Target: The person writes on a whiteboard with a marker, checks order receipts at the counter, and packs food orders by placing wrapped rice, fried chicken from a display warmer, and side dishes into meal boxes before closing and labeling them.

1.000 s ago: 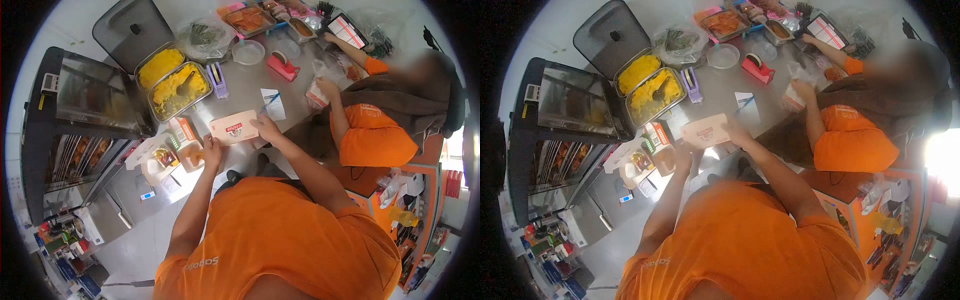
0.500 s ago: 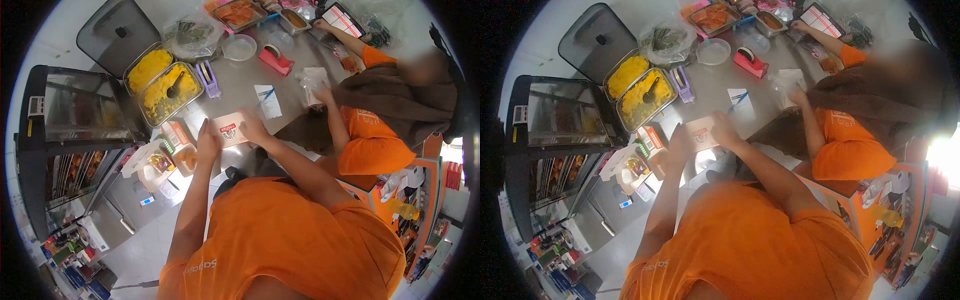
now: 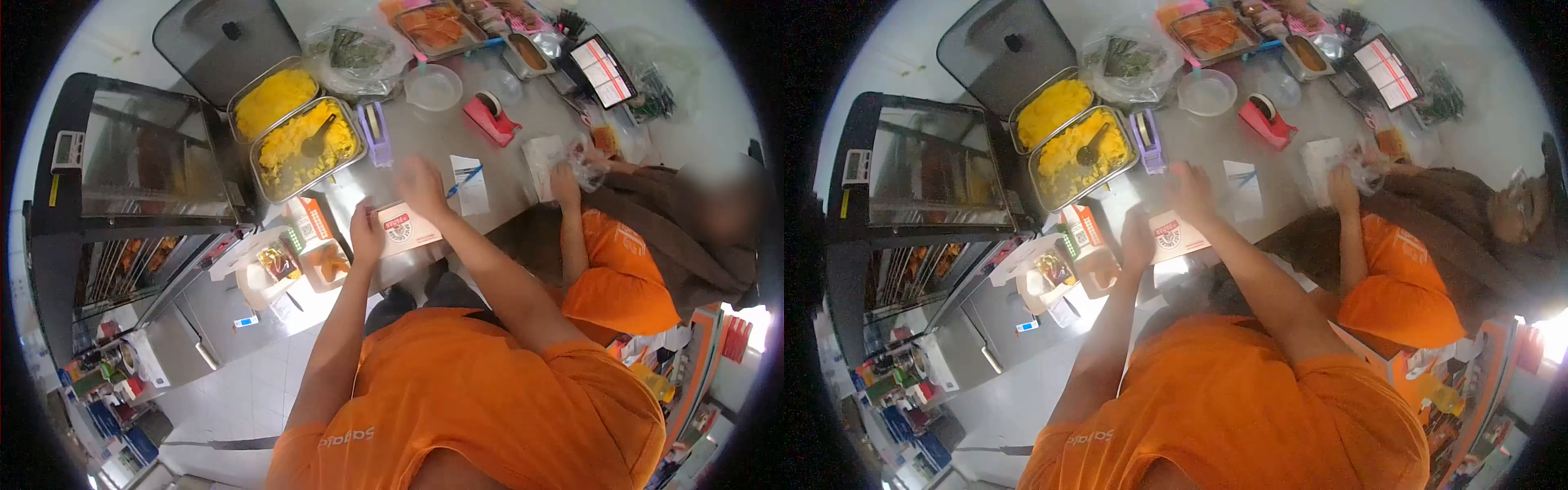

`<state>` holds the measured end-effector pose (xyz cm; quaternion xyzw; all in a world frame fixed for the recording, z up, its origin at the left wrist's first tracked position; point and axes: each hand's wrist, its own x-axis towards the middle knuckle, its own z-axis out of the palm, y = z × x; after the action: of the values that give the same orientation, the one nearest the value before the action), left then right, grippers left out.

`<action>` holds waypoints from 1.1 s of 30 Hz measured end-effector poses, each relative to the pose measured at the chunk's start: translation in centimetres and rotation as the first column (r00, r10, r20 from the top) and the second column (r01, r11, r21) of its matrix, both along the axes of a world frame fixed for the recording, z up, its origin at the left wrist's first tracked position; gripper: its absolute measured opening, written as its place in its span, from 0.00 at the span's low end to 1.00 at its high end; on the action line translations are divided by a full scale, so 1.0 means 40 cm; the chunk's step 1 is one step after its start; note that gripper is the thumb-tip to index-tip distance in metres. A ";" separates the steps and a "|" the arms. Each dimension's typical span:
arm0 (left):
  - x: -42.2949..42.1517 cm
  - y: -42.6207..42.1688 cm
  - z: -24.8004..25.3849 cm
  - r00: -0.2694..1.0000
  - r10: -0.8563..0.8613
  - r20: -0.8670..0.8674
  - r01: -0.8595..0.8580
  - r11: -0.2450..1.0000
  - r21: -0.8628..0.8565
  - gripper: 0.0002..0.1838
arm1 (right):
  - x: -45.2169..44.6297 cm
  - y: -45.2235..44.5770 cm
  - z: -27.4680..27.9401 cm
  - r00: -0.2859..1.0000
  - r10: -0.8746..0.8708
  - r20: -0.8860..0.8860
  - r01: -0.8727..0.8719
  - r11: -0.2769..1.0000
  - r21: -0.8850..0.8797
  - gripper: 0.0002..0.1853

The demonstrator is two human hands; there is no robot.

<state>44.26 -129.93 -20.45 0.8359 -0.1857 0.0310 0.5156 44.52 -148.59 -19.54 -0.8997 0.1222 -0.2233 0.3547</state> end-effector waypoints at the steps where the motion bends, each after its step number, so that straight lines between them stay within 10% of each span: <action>1: 0.016 0.015 -0.078 0.988 -0.058 0.141 0.040 0.991 0.130 0.09 | 0.074 -0.004 -0.013 0.994 -0.025 0.109 0.027 0.999 -0.022 0.22; 5: 0.000 0.005 -0.030 1.000 0.016 -0.008 -0.016 0.998 0.067 0.11 | 0.333 -0.038 -0.066 0.927 -0.189 -0.323 0.313 0.865 0.392 0.27; 8: 0.003 0.005 -0.046 0.999 0.037 0.013 -0.038 0.992 0.123 0.11 | 0.318 -0.038 -0.060 0.952 -0.121 -0.279 0.278 0.721 0.635 0.29; 12: 0.005 0.007 -0.039 0.996 0.036 0.084 -0.045 0.992 0.114 0.10 | 0.160 -0.004 -0.007 0.905 -0.023 -0.425 0.284 0.778 0.561 0.30; 18: 0.008 0.012 -0.050 0.995 0.009 0.100 -0.025 0.987 0.159 0.10 | 0.145 0.042 0.015 0.913 -0.094 -0.396 0.389 0.487 0.782 0.15; 22: 0.006 0.009 -0.058 0.992 0.022 0.128 -0.042 0.987 0.156 0.10 | 0.144 0.055 -0.004 0.915 -0.147 -0.377 0.364 0.703 0.610 0.15; 27: 0.000 0.013 -0.034 0.998 0.020 0.057 -0.032 0.979 0.204 0.10 | 0.135 -0.028 -0.069 0.948 -0.072 -0.310 0.034 0.992 -0.125 0.14; 29: -0.002 0.014 -0.051 0.995 -0.009 0.095 -0.011 0.978 0.208 0.10 | 0.116 -0.080 -0.051 0.892 0.217 -0.396 -0.212 0.976 0.058 0.14; 33: -0.011 0.003 -0.039 0.987 -0.047 0.151 0.030 0.993 0.112 0.08 | 0.092 -0.070 0.061 0.373 0.811 -0.452 -0.873 0.471 0.126 0.14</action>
<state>43.82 -129.80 -22.01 0.8542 -0.2425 0.0751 0.4537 48.20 -151.38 -17.11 -0.8808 -0.2904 0.1970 0.3179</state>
